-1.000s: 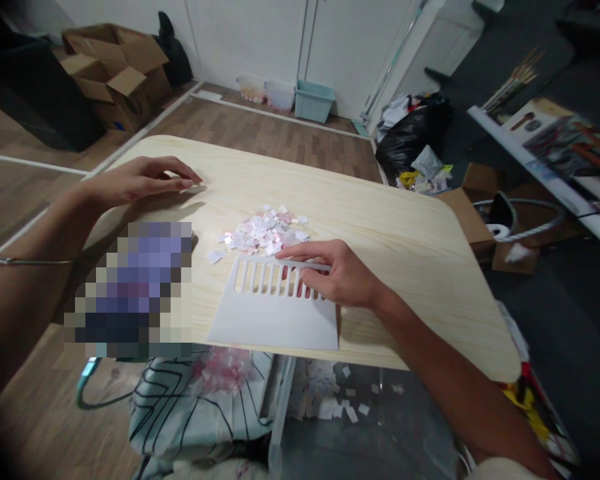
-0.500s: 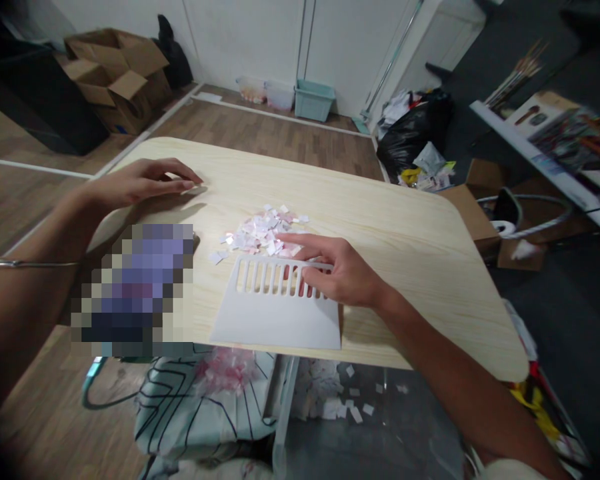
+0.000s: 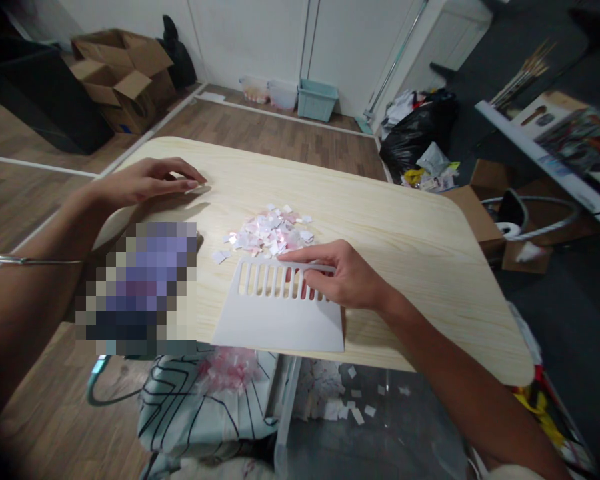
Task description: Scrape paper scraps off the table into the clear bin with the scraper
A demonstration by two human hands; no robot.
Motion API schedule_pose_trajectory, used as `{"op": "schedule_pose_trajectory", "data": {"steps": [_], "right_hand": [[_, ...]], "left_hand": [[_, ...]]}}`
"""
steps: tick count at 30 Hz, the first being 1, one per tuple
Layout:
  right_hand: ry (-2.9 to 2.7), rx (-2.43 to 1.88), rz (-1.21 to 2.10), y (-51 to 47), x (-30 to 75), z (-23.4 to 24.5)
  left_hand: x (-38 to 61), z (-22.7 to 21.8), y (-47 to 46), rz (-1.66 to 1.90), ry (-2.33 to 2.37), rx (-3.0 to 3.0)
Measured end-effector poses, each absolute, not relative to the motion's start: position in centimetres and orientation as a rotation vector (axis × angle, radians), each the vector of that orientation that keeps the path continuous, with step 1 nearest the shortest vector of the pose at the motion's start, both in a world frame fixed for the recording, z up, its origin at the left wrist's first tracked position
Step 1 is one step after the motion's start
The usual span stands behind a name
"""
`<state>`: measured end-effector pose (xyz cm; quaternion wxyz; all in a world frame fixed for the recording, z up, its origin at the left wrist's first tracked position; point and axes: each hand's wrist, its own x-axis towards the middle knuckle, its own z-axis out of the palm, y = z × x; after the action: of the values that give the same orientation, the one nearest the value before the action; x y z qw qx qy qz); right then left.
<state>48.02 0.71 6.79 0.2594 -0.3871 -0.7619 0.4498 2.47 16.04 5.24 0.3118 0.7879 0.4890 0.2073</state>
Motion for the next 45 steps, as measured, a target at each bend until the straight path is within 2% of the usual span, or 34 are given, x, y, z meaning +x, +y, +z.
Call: {"op": "schedule_pose_trajectory", "data": {"steps": [31, 39, 45], "right_hand": [[-1.961, -1.069, 1.247, 0.4, 47.5, 7.6], [-1.917, -1.065, 1.080, 0.7, 48.3, 9.3], [-1.743, -1.119, 0.669, 0.1, 50.5, 12.0]], "left_hand": [[2.2, 4.7, 16.5, 0.588, 1.312, 2.087], [2.1, 4.4, 16.6, 0.596, 1.282, 2.088], [2.1, 4.3, 16.7, 0.585, 1.284, 2.085]]}}
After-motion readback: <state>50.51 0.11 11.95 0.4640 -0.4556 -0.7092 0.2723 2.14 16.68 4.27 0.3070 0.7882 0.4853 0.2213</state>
